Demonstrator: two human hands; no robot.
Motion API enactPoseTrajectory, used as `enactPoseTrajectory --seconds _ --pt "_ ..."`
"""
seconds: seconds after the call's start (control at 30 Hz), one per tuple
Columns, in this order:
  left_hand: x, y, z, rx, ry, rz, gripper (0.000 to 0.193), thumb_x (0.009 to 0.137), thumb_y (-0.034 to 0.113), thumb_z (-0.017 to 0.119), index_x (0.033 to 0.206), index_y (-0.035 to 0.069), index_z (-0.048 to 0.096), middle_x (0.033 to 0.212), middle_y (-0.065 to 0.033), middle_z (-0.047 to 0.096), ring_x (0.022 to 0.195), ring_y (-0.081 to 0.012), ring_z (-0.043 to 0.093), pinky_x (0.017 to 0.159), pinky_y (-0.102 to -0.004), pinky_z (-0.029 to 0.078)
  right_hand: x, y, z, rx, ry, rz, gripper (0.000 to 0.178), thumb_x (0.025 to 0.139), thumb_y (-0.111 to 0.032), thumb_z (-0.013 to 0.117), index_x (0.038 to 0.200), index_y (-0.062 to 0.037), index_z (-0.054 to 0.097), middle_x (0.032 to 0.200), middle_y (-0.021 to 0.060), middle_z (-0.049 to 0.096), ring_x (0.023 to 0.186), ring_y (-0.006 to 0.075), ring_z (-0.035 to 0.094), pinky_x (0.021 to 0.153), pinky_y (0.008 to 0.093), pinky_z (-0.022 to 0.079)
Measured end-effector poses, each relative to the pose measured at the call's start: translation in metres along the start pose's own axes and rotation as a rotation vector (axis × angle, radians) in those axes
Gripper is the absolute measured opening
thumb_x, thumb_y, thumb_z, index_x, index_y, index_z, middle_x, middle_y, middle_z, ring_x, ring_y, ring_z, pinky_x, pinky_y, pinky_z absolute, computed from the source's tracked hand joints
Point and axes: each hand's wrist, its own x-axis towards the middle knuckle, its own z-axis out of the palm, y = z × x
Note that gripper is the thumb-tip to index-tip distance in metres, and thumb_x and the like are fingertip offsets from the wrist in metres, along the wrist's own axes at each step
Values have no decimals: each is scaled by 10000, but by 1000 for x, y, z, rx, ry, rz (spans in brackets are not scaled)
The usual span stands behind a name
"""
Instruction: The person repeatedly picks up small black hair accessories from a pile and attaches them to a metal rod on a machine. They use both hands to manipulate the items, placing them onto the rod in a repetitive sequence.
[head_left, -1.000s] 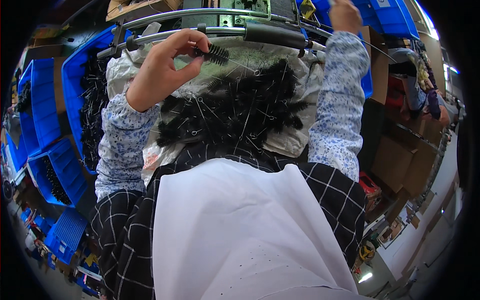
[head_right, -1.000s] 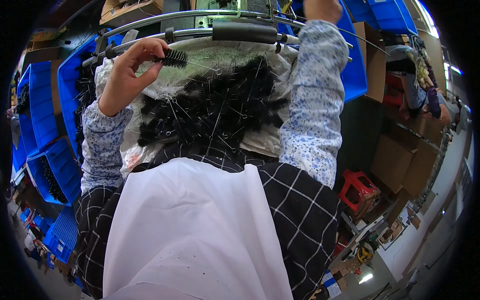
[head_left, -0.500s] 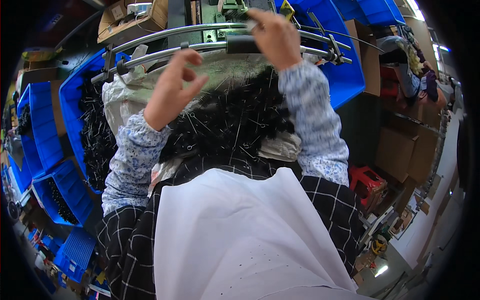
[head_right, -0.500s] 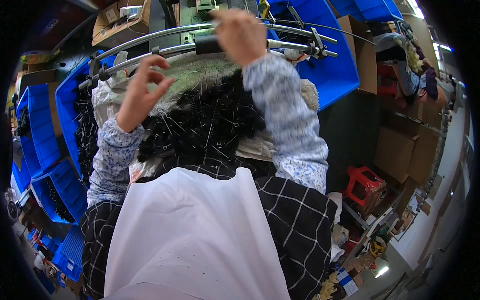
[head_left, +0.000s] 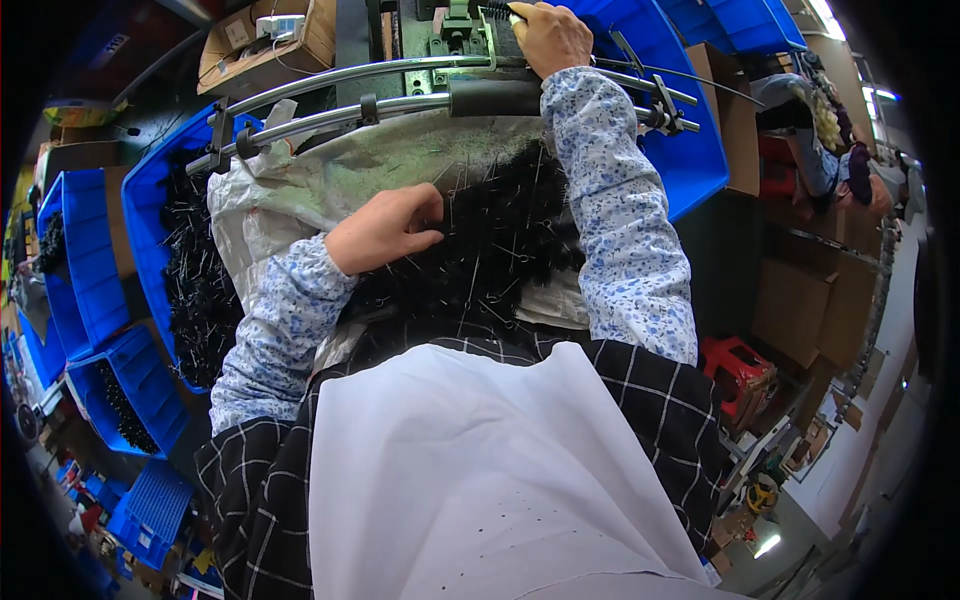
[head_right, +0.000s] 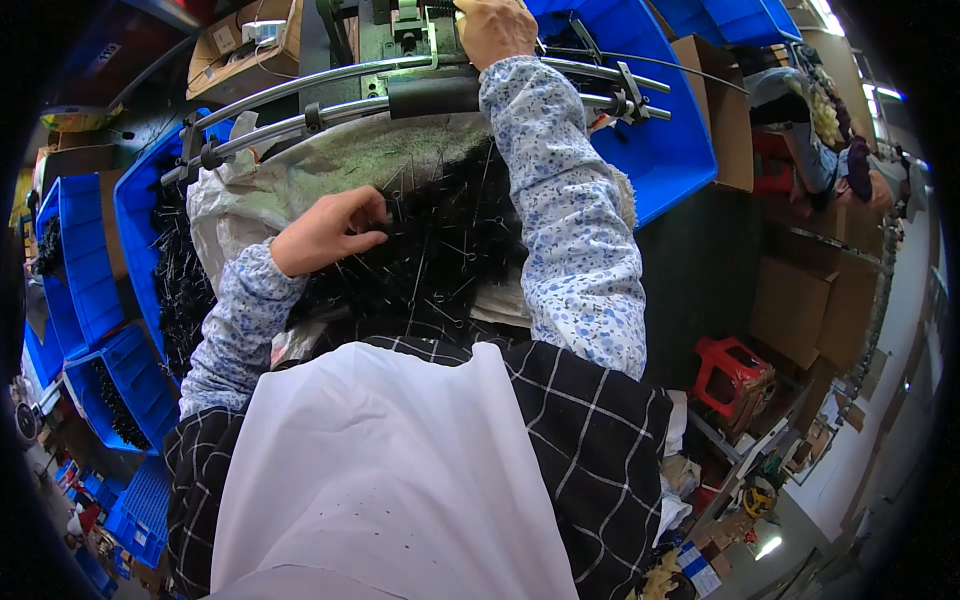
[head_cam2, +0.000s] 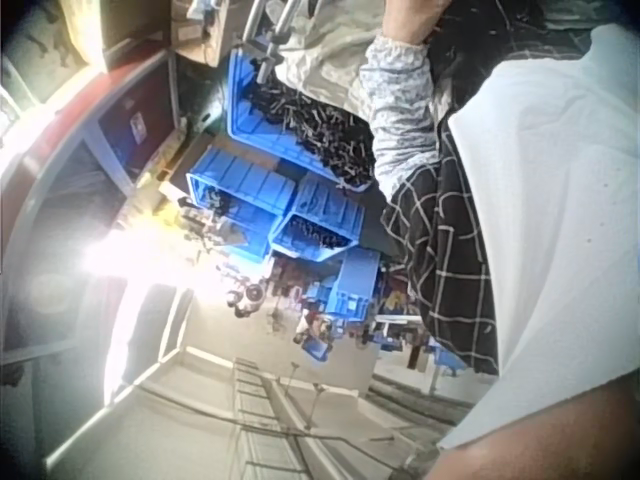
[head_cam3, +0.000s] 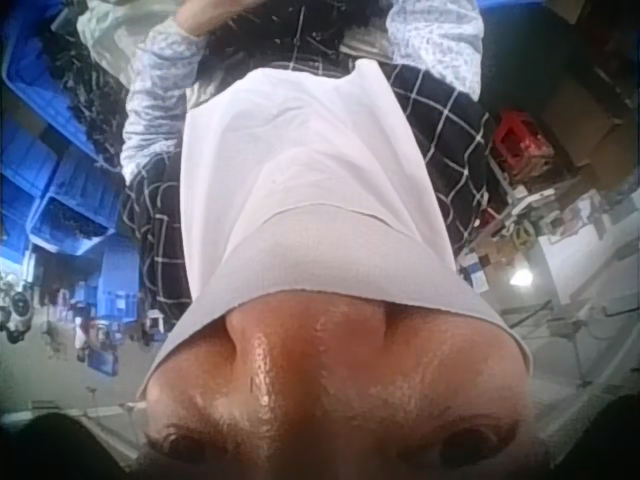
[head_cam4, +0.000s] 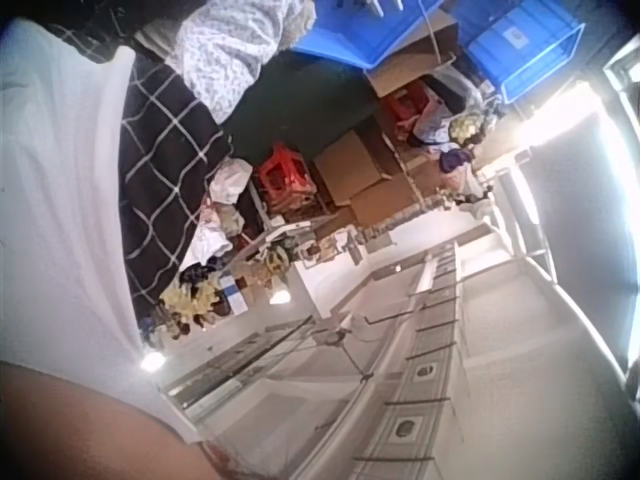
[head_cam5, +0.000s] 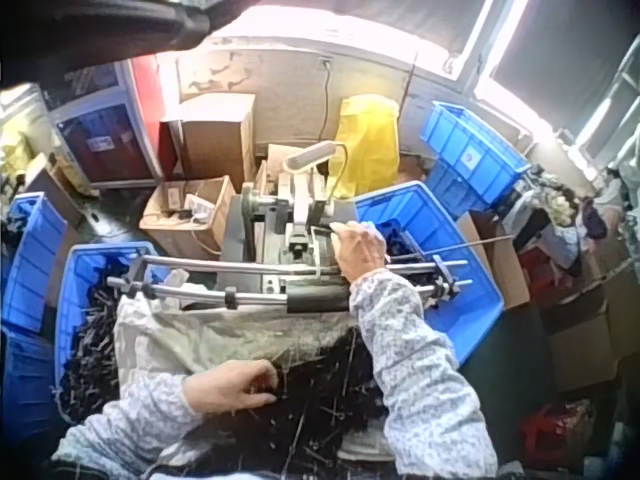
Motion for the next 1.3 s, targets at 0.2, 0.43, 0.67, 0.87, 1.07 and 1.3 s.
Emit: enactPoseTrajectory --seconds 0.2,0.43,0.67,0.87,1.07,1.3 --pt "-20 20 -25 -37 193 68 217 730 44 651 907 10 529 797 -55 558 672 -128 530 612 -255 438 1 1 4 18 -22 18 164 769 -193 587 880 -112 676 800 109 632 782 296 585 714 389 464" --pt "-31 36 -42 -4 270 82 217 763 54 647 941 32 526 834 -24 556 712 -111 523 646 -247 435 6 10 10 44 -71 34 202 760 -194 602 937 -116 660 900 91 584 867 272 553 757 381 439" --pt "-34 25 -47 5 332 62 221 776 59 643 964 37 529 847 -17 555 720 -104 518 654 -258 436 -9 9 5 -115 -50 186 341 723 -259 601 1008 -73 614 990 123 592 983 291 529 817 430 411" --pt "-29 26 -52 -21 302 97 214 786 54 634 968 37 522 864 -14 541 752 -107 507 707 -245 429 -11 1 18 12 6 185 286 711 -186 577 968 -72 629 951 128 628 980 303 556 823 432 418" --pt "-31 27 -54 0 329 101 208 785 52 633 963 30 528 856 -21 537 741 -111 507 694 -243 436 -4 -33 33 1 6 151 213 729 -202 524 860 -81 641 859 111 632 868 282 581 740 424 422" --pt "-34 31 -58 33 332 45 187 801 23 597 968 40 515 898 -6 522 794 -101 501 751 -239 410 -4 -31 29 6 57 121 266 723 -195 524 908 -59 660 901 125 642 961 316 557 831 440 410"
